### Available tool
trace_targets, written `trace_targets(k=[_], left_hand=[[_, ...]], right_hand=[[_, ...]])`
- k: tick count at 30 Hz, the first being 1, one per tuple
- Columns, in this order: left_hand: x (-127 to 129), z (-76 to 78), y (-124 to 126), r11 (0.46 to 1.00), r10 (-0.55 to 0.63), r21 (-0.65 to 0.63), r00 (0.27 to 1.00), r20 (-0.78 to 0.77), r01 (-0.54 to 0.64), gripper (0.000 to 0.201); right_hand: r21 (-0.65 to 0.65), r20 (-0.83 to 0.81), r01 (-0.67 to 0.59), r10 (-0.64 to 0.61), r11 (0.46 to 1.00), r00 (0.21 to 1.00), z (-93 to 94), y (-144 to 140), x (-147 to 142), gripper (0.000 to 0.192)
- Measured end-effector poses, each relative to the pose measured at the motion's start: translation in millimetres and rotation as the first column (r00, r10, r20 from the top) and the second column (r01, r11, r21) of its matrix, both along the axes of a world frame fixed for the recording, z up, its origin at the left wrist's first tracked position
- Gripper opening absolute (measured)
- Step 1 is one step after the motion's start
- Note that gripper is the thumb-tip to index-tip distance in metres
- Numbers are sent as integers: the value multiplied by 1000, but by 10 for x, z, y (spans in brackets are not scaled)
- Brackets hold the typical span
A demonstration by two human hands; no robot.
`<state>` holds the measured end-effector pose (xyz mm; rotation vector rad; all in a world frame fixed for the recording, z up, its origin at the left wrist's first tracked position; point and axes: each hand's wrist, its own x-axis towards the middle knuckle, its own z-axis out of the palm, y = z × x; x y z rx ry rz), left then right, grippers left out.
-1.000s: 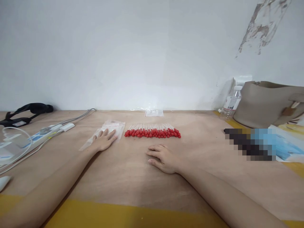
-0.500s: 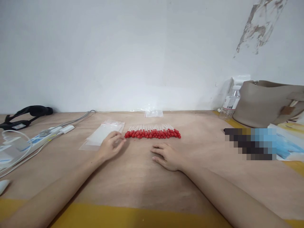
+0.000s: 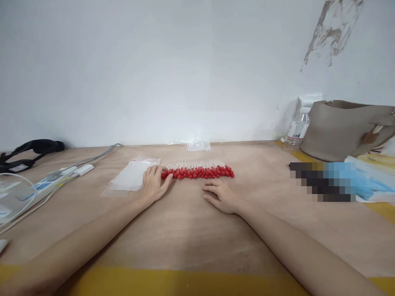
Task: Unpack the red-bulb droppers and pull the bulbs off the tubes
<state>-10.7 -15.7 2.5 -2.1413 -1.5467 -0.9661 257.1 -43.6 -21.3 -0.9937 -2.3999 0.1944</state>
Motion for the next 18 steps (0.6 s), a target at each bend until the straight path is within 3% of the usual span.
trace_targets(k=[2, 8, 12, 15, 18], left_hand=[[16, -1, 102, 998, 66, 17, 998, 12, -66, 22], [42, -25, 220, 994, 105, -4, 994, 20, -105, 19], [4, -13, 274, 991, 128, 3, 976, 173, -131, 19], [-46, -3, 260, 994, 41, 78, 930, 365, -74, 18], [-61, -28, 126, 991, -129, 84, 892, 433, 103, 17]], right_hand=[[-1, 3, 0, 0, 1000, 1000, 7, -4, 0, 34], [5, 0, -11, 11, 1000, 1000, 28, -11, -3, 34], [9, -9, -12, 12, 1000, 1000, 18, -1, 0, 34], [10, -5, -20, 20, 1000, 1000, 8, 0, -1, 33], [48, -64, 29, -26, 998, 998, 4, -11, -14, 33]])
